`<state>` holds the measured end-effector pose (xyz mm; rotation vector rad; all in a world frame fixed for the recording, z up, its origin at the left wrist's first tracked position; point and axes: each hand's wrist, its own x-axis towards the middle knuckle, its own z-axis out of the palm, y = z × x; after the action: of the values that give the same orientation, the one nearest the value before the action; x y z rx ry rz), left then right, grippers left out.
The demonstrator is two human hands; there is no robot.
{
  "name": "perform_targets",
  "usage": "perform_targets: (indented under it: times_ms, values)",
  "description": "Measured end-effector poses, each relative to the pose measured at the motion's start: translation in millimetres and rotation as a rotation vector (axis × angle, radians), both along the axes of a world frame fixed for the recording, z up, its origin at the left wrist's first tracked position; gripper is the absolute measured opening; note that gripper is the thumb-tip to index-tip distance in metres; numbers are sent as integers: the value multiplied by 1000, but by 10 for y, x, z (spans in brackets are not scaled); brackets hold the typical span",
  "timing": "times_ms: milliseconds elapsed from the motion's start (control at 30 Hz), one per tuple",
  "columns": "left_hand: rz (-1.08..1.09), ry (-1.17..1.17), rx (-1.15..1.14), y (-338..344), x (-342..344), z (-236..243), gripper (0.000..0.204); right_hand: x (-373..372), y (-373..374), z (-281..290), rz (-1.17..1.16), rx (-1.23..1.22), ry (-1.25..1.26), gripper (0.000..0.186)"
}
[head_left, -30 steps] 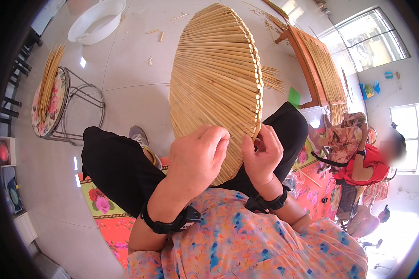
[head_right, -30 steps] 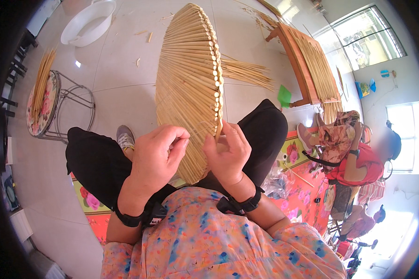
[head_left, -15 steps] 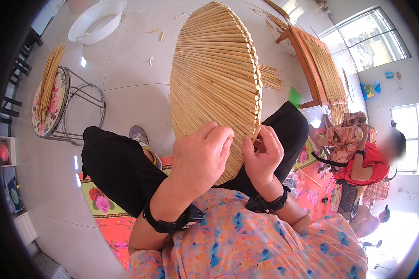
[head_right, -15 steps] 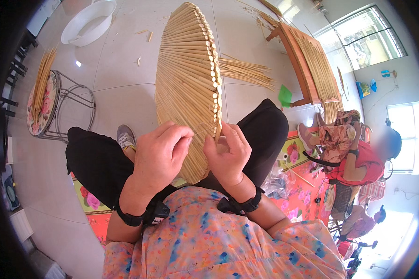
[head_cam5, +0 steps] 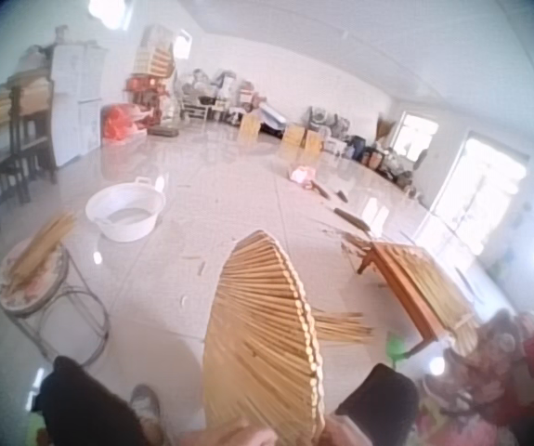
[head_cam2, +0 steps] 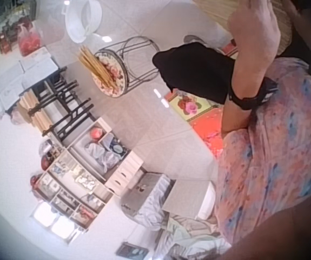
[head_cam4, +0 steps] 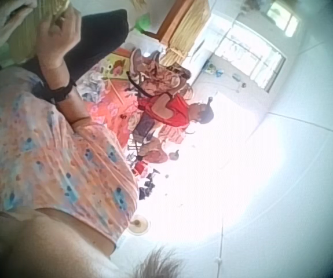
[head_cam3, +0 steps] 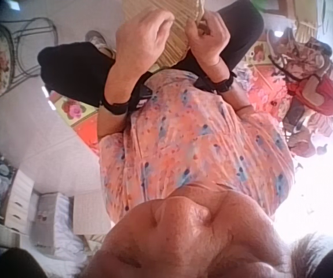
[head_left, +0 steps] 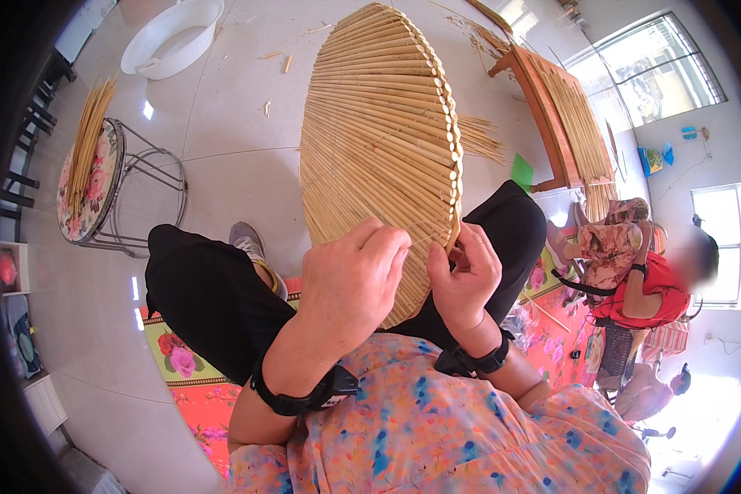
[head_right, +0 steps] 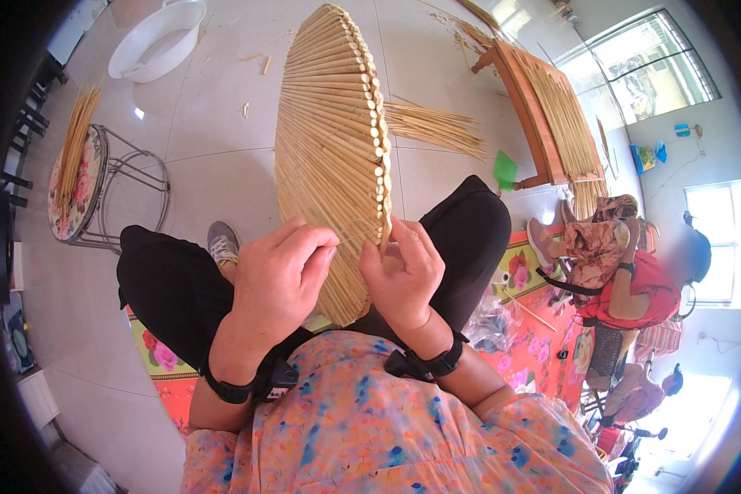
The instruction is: The person weaves white thread through bamboo slats to form a circular fan and then uses shears to trim the edges of the bamboo.
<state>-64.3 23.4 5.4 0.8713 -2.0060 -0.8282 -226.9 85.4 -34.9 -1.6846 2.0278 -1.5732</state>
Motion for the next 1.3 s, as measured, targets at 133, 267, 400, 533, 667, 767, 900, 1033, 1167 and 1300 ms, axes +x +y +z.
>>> perform_targets:
  times_ms: [133,267,400,533,667,767,900,1033,1167,1300]
  values:
    - [-9,1,-2,-7,7,-17,8,0,0,-15,-4,0,1,37]
    - [-24,-39,-37,-30,34,19,7,-2,19,-11,2,6,-10,38]
    - [-15,-154,-143,-38,45,90,9,1,24,1,17,9,3,38]
    - [30,-223,-193,33,-4,151,11,33,10,36,34,-3,-15,38]
    - [39,-198,-147,44,-12,86,10,39,5,43,43,18,26,38]
    - [39,-103,-121,26,56,66,10,81,15,84,82,70,22,34]
    - [31,-151,-46,1,217,118,8,189,-42,119,133,-21,16,39]
    - [48,-295,6,26,341,148,7,243,-91,163,181,-91,36,38]
    - [10,-359,14,71,453,119,7,331,-63,89,204,-79,-59,39]
    - [18,-222,159,134,548,133,5,404,-56,40,191,-107,-129,39]
